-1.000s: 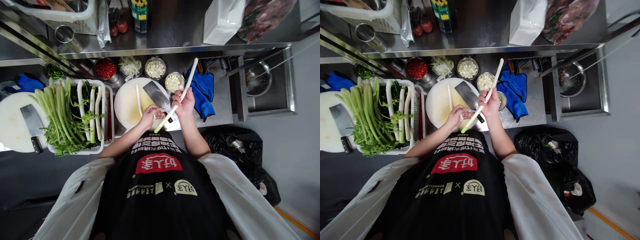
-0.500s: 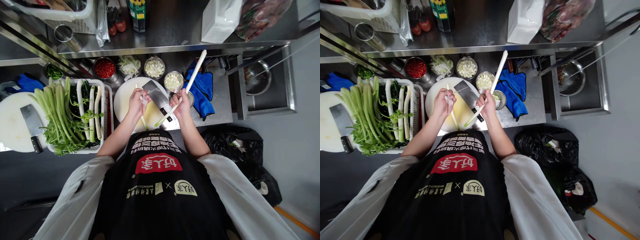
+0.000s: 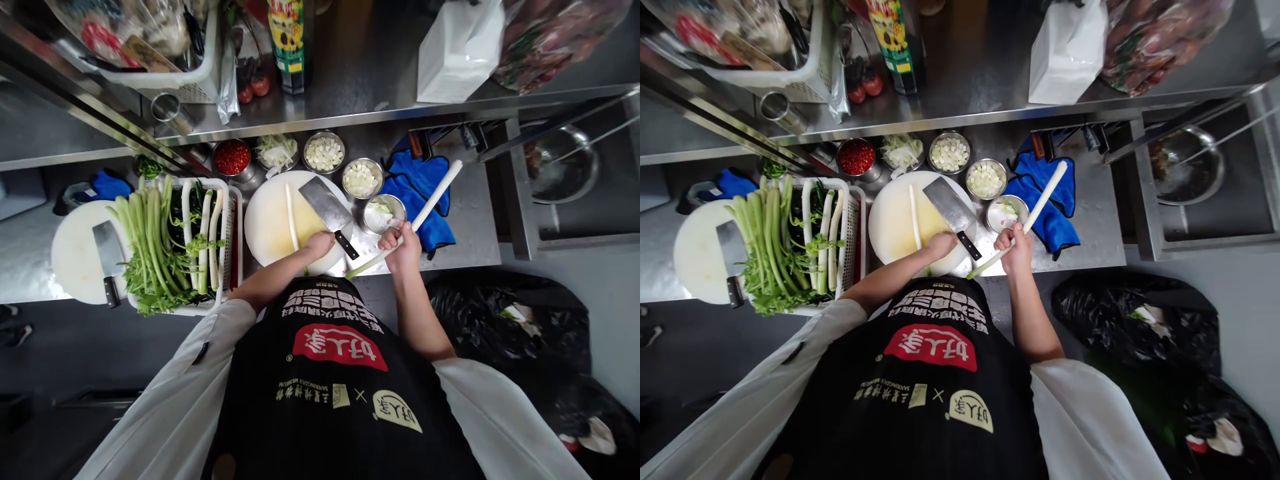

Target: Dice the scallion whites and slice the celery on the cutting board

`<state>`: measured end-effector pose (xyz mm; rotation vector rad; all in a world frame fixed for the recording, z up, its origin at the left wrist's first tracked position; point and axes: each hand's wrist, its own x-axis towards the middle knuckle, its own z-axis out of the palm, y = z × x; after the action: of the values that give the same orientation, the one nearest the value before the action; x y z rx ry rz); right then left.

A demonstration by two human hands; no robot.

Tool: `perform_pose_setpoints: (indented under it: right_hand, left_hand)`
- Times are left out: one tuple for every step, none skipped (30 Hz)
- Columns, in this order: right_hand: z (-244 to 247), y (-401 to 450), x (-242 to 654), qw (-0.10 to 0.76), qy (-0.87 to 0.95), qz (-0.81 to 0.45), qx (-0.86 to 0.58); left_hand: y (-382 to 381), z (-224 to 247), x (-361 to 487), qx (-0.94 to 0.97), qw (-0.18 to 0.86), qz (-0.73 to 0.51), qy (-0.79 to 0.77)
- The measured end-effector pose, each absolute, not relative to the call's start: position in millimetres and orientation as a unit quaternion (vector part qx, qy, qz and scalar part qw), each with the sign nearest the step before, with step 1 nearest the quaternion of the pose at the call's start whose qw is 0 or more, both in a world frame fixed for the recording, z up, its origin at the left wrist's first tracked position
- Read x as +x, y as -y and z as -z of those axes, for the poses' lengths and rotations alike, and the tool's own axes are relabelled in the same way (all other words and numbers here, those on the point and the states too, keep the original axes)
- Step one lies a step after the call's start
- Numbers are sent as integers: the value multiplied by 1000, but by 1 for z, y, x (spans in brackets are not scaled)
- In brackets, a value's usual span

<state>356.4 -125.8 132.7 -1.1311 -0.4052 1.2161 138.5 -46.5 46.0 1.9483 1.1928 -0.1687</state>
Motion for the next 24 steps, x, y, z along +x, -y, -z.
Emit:
perform_pose_setpoints:
  right_hand:
    - [-128,128,357,655,182,-533,-504]
    - [-124,130,356,650,186,-529,-513]
    - [-119,131,355,643,190,-525,-525]
    - [-114,133,353,634,193,-522,-537]
    - [-109,133,351,625,193,-520,-549]
    - [-105,134,348,619,190,-519,-558]
    - [-101,133,346,614,183,-520,-564]
    - [-97,132,344,611,174,-522,-569]
    - [-95,131,342,610,165,-522,-572]
    - [-92,129,340,611,156,-522,-574]
    - [-91,127,339,612,148,-521,-576]
    - [-90,125,339,614,142,-519,-577]
    - [-89,123,339,616,136,-517,-578]
    - [-88,121,338,617,132,-516,-579]
    - [-88,120,338,616,127,-516,-582]
    - [-87,119,338,613,123,-516,-585]
    - [-87,118,337,610,120,-516,-590]
    - [-87,118,337,606,117,-515,-595]
    - [-86,118,336,603,115,-514,-600]
    - [-86,119,336,601,112,-513,-602]
    - [-86,120,336,601,110,-513,-603]
    - [-86,121,336,602,108,-513,-602]
    - [-86,121,336,604,105,-514,-600]
    - [-86,122,335,604,101,-515,-599]
  left_hand:
    - [43,-45,137,781,404,79,-470]
    - [37,-46,133,785,397,88,-468]
    - [30,-47,128,787,391,91,-469]
    - [21,-50,121,788,385,89,-472]
    - [12,-53,115,789,381,84,-476]
    - [3,-55,110,788,376,76,-481]
    - [-5,-58,106,786,374,66,-488]
    - [-12,-59,103,783,372,56,-496]
    - [-17,-59,102,779,374,50,-500]
    - [-18,-57,104,777,380,52,-500]
    - [-16,-54,106,776,387,61,-493]
    - [-11,-50,110,779,392,80,-483]
    - [-3,-46,115,785,391,104,-470]
    - [7,-42,120,792,384,130,-457]
    - [17,-38,124,798,373,152,-449]
    - [27,-35,128,802,361,168,-444]
    - [34,-33,130,803,357,173,-444]
    - [39,-32,130,801,363,171,-445]
    - [38,-32,129,796,372,164,-448]
    - [32,-33,126,790,385,149,-454]
    - [18,-36,122,780,397,121,-468]
    - [-2,-40,117,766,407,80,-491]
    - [-29,-45,111,747,411,27,-521]
    - [-62,-52,104,717,415,-42,-558]
